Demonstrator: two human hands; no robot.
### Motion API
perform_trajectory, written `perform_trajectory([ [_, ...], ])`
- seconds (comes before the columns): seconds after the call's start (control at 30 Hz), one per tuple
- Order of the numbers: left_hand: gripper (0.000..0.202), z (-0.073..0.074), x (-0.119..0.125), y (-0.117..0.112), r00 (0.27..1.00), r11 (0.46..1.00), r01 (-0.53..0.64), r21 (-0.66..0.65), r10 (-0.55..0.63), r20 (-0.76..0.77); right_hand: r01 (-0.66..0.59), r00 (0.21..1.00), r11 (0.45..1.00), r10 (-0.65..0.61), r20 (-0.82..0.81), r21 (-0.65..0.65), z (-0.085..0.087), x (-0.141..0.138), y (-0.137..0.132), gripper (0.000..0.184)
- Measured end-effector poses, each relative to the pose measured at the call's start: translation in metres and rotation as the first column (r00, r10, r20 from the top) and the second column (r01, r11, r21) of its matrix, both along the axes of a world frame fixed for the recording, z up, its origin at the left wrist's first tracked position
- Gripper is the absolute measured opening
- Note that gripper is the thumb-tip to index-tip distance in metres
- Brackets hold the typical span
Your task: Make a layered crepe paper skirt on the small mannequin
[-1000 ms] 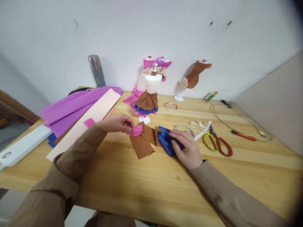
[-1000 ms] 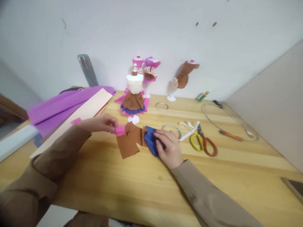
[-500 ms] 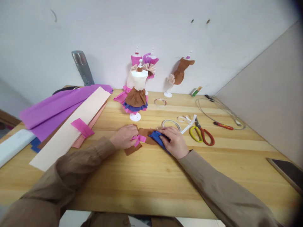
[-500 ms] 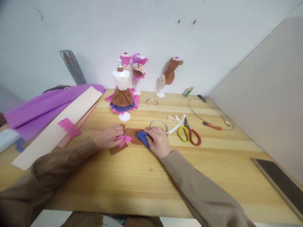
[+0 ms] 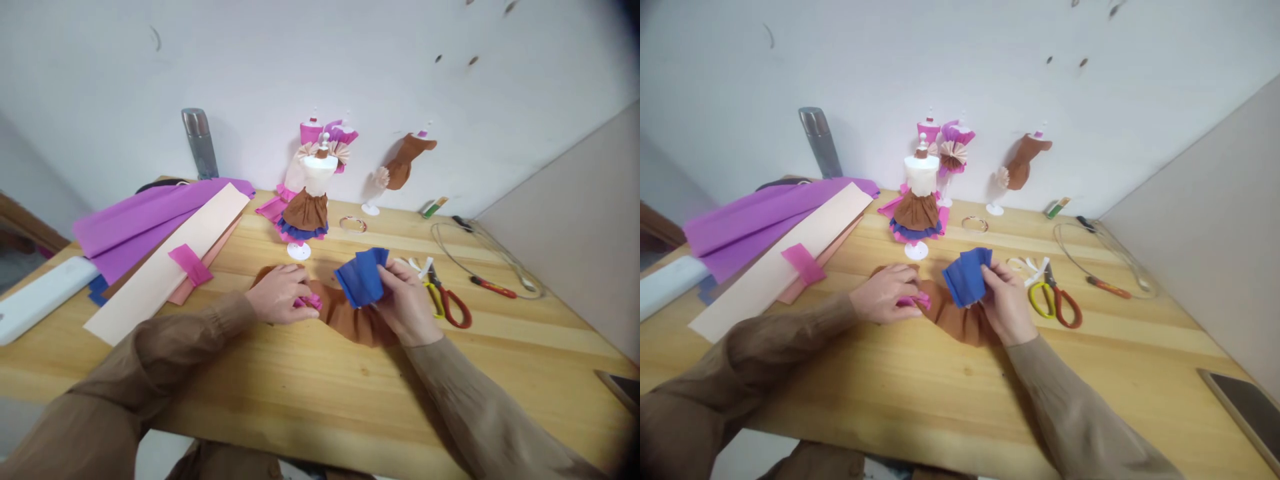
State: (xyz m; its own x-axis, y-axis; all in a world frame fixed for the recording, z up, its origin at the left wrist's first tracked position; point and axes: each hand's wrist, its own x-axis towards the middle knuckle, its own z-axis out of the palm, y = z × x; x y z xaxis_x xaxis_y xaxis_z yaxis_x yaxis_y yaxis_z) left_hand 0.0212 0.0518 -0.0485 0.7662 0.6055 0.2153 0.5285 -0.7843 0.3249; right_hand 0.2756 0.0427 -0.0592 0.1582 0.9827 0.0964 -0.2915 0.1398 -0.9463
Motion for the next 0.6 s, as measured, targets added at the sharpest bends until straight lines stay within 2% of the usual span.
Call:
perform_trajectory([
  [0.1, 0.037, 0.009, -0.002, 0.002, 0.964, 0.986, -0.033, -0.165, 0.075, 0.254, -0.064, 0.998, 0.995, 0.064, -0.004, -0.07, 0.003, -0.007, 0.002, 0.022],
  [0.17, 0.033, 0.01, 0.0, 0.004, 0.878, 0.923, -0.068, -0.38, 0.236, 0.417, -0.11, 0.994, 0.989, 0.111, 0.005, -0.098, 0.005, -0.012, 0.002, 0.024],
  [0.2, 0.028, 0.01, 0.003, 0.004, 0.813, 0.855, -0.056, -0.515, 0.339, 0.474, -0.134, 0.991, 0.985, 0.137, 0.012, -0.111, 0.006, -0.015, 0.002, 0.025],
  [0.23, 0.028, 0.009, 0.006, 0.004, 0.745, 0.765, -0.011, -0.644, 0.437, 0.505, -0.16, 0.986, 0.98, 0.164, 0.021, -0.122, 0.007, -0.02, 0.002, 0.027],
  [0.3, 0.044, 0.006, 0.012, 0.002, 0.653, 0.561, 0.17, -0.81, 0.552, 0.519, -0.209, 0.976, 0.968, 0.216, 0.039, -0.142, 0.009, -0.029, 0.001, 0.031],
  [0.33, 0.049, 0.004, 0.014, 0.001, 0.636, 0.47, 0.265, -0.842, 0.572, 0.519, -0.228, 0.97, 0.962, 0.237, 0.046, -0.149, 0.01, -0.034, 0.001, 0.034],
  [0.4, 0.05, 0.002, 0.016, -0.001, 0.635, 0.321, 0.387, -0.865, 0.587, 0.502, -0.255, 0.962, 0.954, 0.266, 0.053, -0.158, 0.011, -0.042, 0.002, 0.038],
  [0.47, 0.045, 0.001, 0.015, 0.0, 0.623, 0.219, 0.43, -0.876, 0.63, 0.463, -0.268, 0.958, 0.949, 0.281, 0.056, -0.168, 0.013, -0.046, 0.005, 0.039],
  [0.53, 0.041, 0.001, 0.012, 0.004, 0.567, 0.168, 0.454, -0.875, 0.703, 0.43, -0.274, 0.956, 0.945, 0.288, 0.058, -0.181, 0.012, -0.048, 0.011, 0.038],
  [0.6, 0.039, 0.0, 0.008, 0.01, 0.48, 0.17, 0.477, -0.862, 0.772, 0.417, -0.275, 0.955, 0.943, 0.291, 0.061, -0.185, 0.01, -0.048, 0.019, 0.038],
])
